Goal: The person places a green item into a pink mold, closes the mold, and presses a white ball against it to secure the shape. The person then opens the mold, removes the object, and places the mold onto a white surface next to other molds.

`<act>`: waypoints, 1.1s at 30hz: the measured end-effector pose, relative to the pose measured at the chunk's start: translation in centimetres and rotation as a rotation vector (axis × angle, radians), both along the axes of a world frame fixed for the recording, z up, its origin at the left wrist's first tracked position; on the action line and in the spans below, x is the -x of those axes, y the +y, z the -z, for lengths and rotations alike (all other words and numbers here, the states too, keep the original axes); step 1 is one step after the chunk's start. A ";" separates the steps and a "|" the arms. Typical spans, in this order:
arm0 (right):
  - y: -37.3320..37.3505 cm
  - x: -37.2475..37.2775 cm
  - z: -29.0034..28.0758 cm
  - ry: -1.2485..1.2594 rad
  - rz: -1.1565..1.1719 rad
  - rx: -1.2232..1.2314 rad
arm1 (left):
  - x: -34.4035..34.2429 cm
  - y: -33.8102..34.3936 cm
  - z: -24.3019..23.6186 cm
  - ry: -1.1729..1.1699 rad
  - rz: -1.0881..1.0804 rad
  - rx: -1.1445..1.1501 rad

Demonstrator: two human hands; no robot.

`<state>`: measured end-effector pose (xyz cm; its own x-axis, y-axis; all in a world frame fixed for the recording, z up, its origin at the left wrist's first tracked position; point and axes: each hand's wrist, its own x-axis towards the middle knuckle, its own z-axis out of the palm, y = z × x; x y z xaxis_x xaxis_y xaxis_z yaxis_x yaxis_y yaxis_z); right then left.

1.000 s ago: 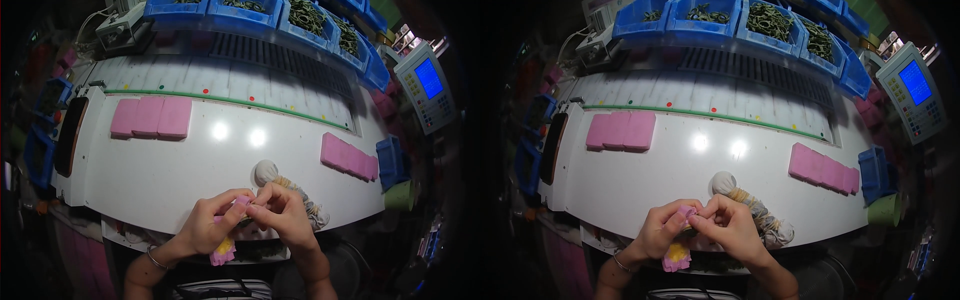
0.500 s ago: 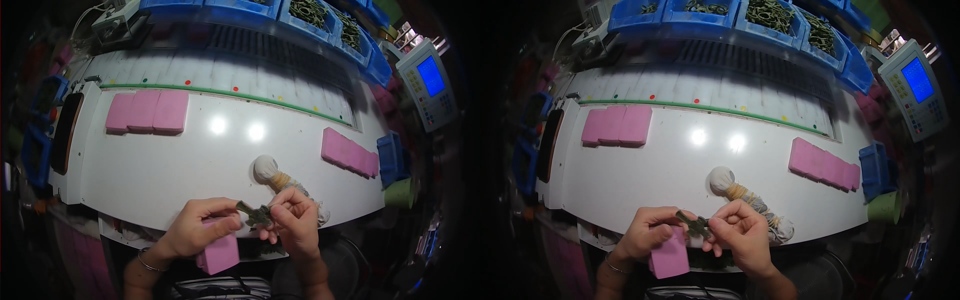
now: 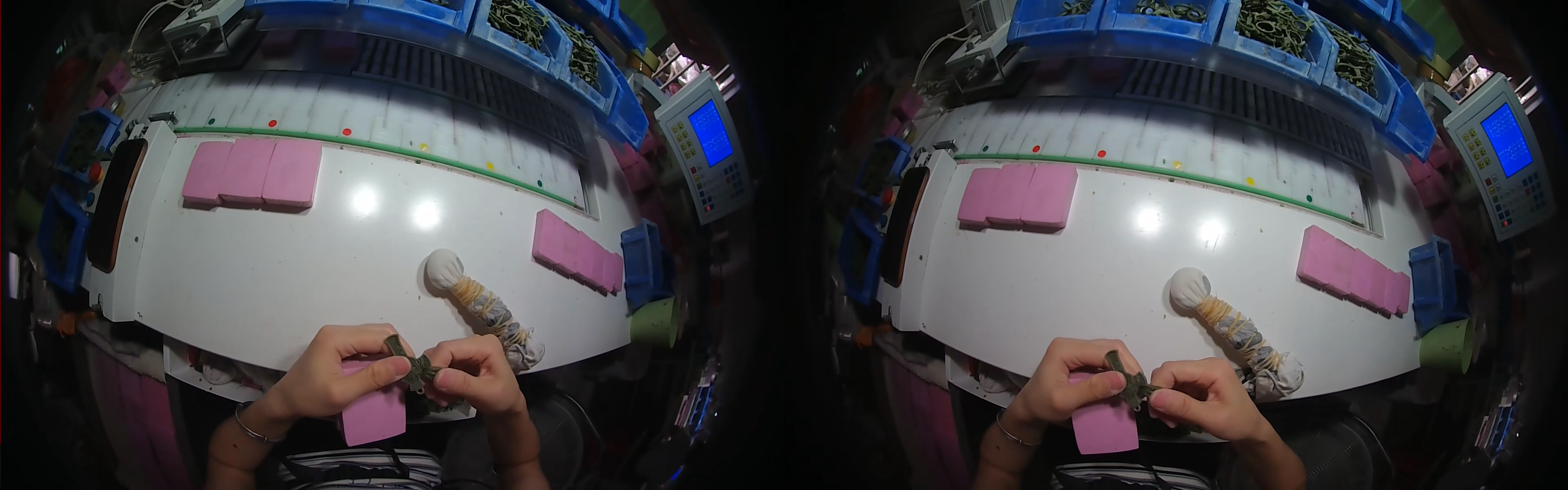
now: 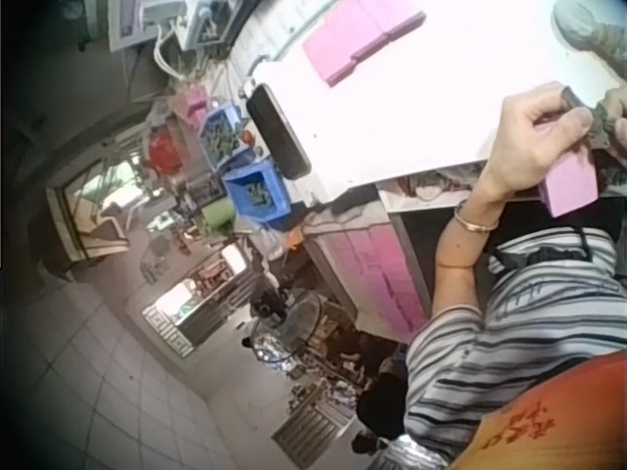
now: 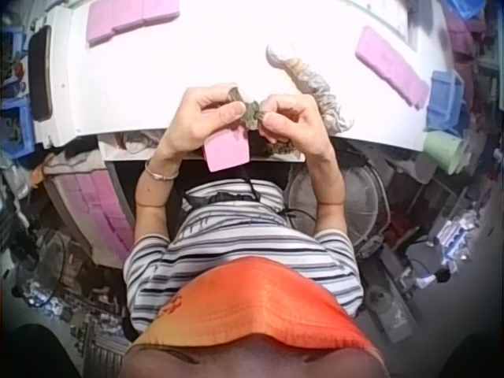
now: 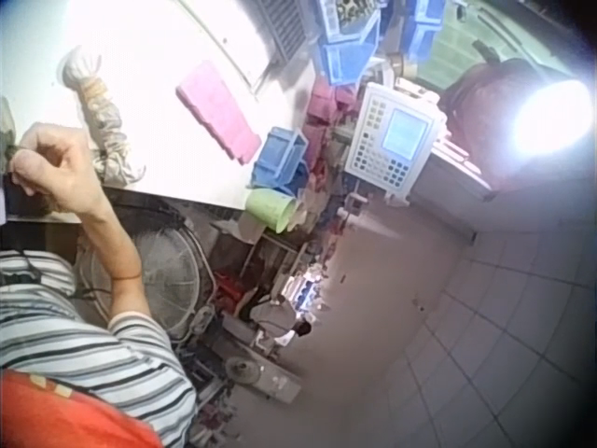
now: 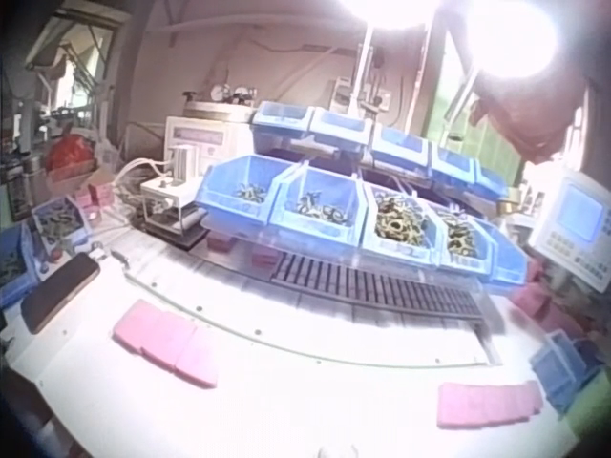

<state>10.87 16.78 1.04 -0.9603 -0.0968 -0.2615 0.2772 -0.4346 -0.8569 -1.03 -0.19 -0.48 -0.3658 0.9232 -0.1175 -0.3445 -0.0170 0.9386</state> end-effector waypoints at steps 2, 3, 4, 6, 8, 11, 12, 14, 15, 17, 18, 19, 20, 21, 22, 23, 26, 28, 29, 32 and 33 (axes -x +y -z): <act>0.2 -0.1 0.2 -0.006 -0.022 0.024 | 0.1 0.0 0.0 -0.023 0.015 0.002; 0.3 -0.1 0.3 -0.012 -0.044 0.048 | 0.1 0.0 0.0 -0.046 0.030 0.004; 0.3 -0.1 0.4 -0.013 -0.046 0.049 | 0.1 0.0 0.0 -0.048 0.029 0.005; 0.4 -0.2 0.4 -0.016 -0.070 0.126 | 0.1 0.1 0.0 -0.059 0.056 0.007; 0.4 -0.3 0.5 -0.025 -0.078 0.139 | 0.1 0.1 -0.1 -0.067 0.065 0.027; 0.5 -0.3 0.9 -0.040 -0.108 0.145 | 0.3 0.1 0.0 -0.074 0.083 0.066; 0.7 -0.4 1.0 -0.044 -0.128 0.135 | 0.3 0.2 0.0 -0.072 0.095 0.080; 0.8 -0.6 1.2 -0.068 -0.137 0.125 | 0.2 0.2 0.4 -0.038 0.071 0.070; 0.8 -0.7 1.2 -0.090 -0.147 0.115 | 0.2 0.2 0.5 -0.001 0.048 0.061; 0.6 -0.8 1.3 -0.088 -0.133 0.111 | 0.1 0.2 0.2 -0.021 0.026 0.049; 0.5 -0.9 1.3 -0.087 -0.118 0.104 | 0.1 0.3 0.2 -0.042 0.005 0.035; 0.4 -0.8 1.2 -0.090 -0.115 0.106 | 0.2 0.3 0.2 -0.045 0.009 0.037; 0.4 -0.6 0.8 -0.102 -0.126 0.101 | 0.4 0.2 0.2 -0.077 0.031 0.027; 0.4 -0.6 0.6 -0.115 -0.137 0.095 | 0.5 0.2 0.2 -0.110 0.054 0.016; 0.3 -0.7 0.5 -0.119 -0.135 0.098 | 0.5 0.2 0.3 -0.115 0.056 0.019; 0.3 -0.8 0.5 -0.114 -0.138 0.091 | 0.5 0.2 0.4 -0.155 0.068 0.000; 0.0 -0.9 0.3 -0.086 -0.129 0.064 | 0.5 0.2 0.8 -0.236 0.091 -0.037; -0.2 -1.0 0.2 -0.064 -0.116 0.042 | 0.3 0.2 1.0 -0.276 0.105 -0.055; -0.3 -0.9 0.3 0.032 -0.080 -0.020 | 0.3 0.3 1.1 -0.304 0.112 -0.062; -0.8 -0.9 0.6 0.172 -0.012 -0.109 | 0.3 0.3 1.4 -0.367 0.126 -0.071; -0.9 -0.9 0.8 0.219 0.020 -0.136 | 0.3 0.3 1.5 -0.398 0.132 -0.075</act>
